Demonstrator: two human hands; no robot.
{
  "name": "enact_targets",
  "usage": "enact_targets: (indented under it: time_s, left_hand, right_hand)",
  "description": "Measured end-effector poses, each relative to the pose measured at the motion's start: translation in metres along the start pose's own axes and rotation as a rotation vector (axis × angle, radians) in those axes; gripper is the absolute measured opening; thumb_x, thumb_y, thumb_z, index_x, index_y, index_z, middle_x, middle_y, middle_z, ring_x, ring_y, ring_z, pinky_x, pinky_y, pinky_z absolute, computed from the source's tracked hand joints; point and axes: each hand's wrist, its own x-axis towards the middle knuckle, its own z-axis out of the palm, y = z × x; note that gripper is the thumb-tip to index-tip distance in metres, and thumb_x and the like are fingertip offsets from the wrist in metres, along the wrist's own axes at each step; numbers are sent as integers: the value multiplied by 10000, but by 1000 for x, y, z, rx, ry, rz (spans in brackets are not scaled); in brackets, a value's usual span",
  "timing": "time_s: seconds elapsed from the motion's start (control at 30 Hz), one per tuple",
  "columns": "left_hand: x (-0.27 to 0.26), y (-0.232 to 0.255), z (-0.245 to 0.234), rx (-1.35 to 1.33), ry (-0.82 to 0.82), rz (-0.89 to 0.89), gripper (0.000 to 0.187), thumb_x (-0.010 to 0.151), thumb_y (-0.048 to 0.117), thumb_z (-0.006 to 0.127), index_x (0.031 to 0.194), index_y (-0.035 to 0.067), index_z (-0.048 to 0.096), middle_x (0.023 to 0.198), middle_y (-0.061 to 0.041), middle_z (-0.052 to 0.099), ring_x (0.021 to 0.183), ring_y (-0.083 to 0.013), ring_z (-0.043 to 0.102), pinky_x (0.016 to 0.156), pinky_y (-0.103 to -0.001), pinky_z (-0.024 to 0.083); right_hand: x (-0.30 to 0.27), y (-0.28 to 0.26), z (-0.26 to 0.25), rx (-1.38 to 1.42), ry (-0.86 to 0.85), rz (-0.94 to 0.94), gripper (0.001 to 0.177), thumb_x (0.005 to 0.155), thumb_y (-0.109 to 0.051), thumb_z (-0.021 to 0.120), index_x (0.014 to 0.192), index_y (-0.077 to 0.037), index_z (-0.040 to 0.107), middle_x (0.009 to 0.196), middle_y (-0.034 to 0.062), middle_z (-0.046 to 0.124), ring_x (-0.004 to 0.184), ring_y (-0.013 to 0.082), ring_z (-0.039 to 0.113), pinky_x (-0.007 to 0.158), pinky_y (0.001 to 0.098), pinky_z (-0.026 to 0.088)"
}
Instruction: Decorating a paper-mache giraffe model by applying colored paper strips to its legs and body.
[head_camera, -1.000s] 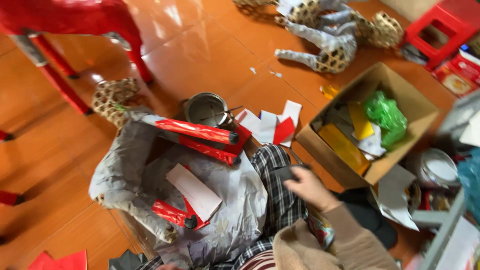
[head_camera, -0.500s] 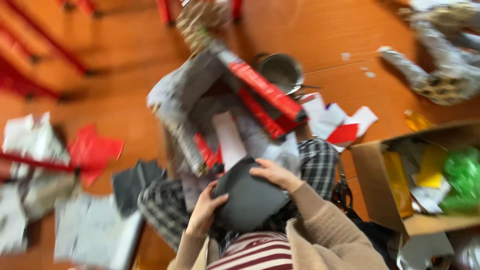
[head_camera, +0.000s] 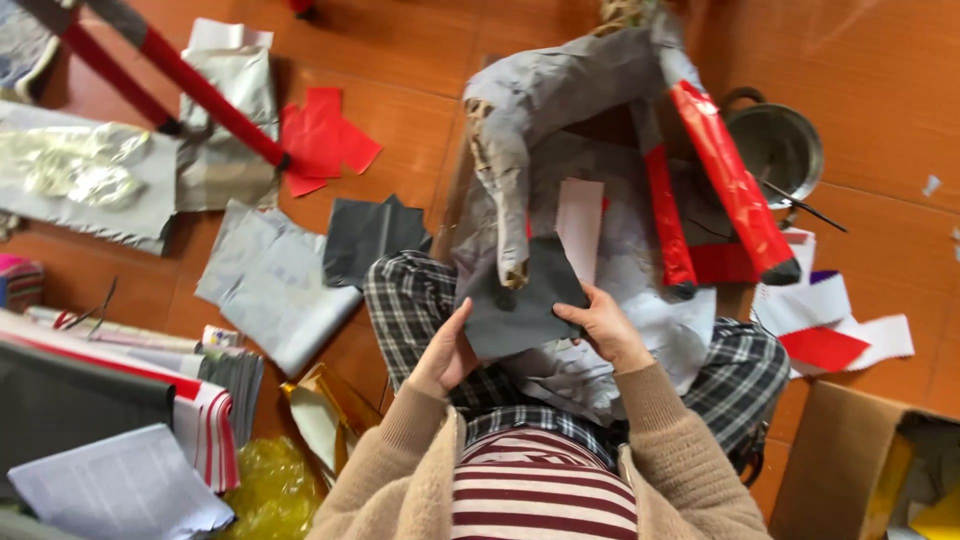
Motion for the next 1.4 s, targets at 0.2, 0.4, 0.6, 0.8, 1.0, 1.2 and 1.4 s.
enact_targets:
  time_s: [0.2, 0.4, 0.6, 0.8, 1.0, 1.2, 1.4]
  left_hand:
    - [59, -4, -20, -157, 82, -95, 429, 859, 304, 732, 1118, -30, 659, 1019, -233, 708, 892, -349, 720, 743, -508, 597]
    - [63, 3, -9, -236, 41, -142, 470, 869, 330, 712, 1160, -34, 652, 1108, -254, 678, 994, -367, 689, 850, -498, 570]
    - [83, -8, -18, -185, 57, -137, 435, 867, 318, 722, 1141, -13, 656, 1082, -242, 691, 982, -357, 695, 831, -507, 575]
    - [73, -4, 15, -97, 4, -6, 352, 891, 242, 740, 1128, 3, 637, 1015, -214, 698, 900, -361, 709, 788, -547, 583]
    - [97, -32, 0, 43, 11, 78, 269, 932, 239, 693, 1122, 62, 621, 990, -144, 692, 884, -319, 688, 788, -540, 584]
    - [98, -35, 2, 99, 60, 110, 286, 941, 235, 678, 1170, 80, 604, 1017, -129, 631, 887, -296, 628, 792, -518, 575]
    - [108, -40, -2, 79, 76, 136, 287, 940, 233, 684, 1168, 72, 616, 1016, -146, 655, 914, -301, 654, 801, -535, 565]
  right_hand:
    - [2, -43, 5, -169, -98, -130, 433, 743, 13, 772, 1136, -99, 628, 689, 107, 642, 430, 206, 644, 247, 220, 454]
    - [-36, -72, 30, -978, 118, -954, 361, 781, -53, 788, 1128, -104, 702, 1096, 106, 644, 1100, 286, 600, 965, 373, 461]
    - [-15, -54, 71, -1026, 61, -1126, 120, 815, -108, 791, 920, -117, 733, 926, 12, 662, 875, 196, 658, 768, 272, 546]
    - [7, -48, 87, -1218, 88, -1168, 130, 833, -120, 751, 922, -60, 677, 898, 44, 559, 843, 227, 618, 727, 314, 536]
    - [21, -43, 83, -1324, 88, -1197, 136, 896, -174, 700, 841, -86, 612, 828, 7, 514, 781, 197, 611, 684, 272, 532]
    - [24, -47, 84, -1138, 68, -726, 176, 840, -215, 725, 850, -102, 591, 856, 82, 567, 811, 358, 647, 673, 447, 544]
    - [31, -34, 83, -1157, 195, -730, 184, 907, -255, 678, 839, -133, 559, 822, 41, 554, 777, 315, 672, 637, 401, 550]
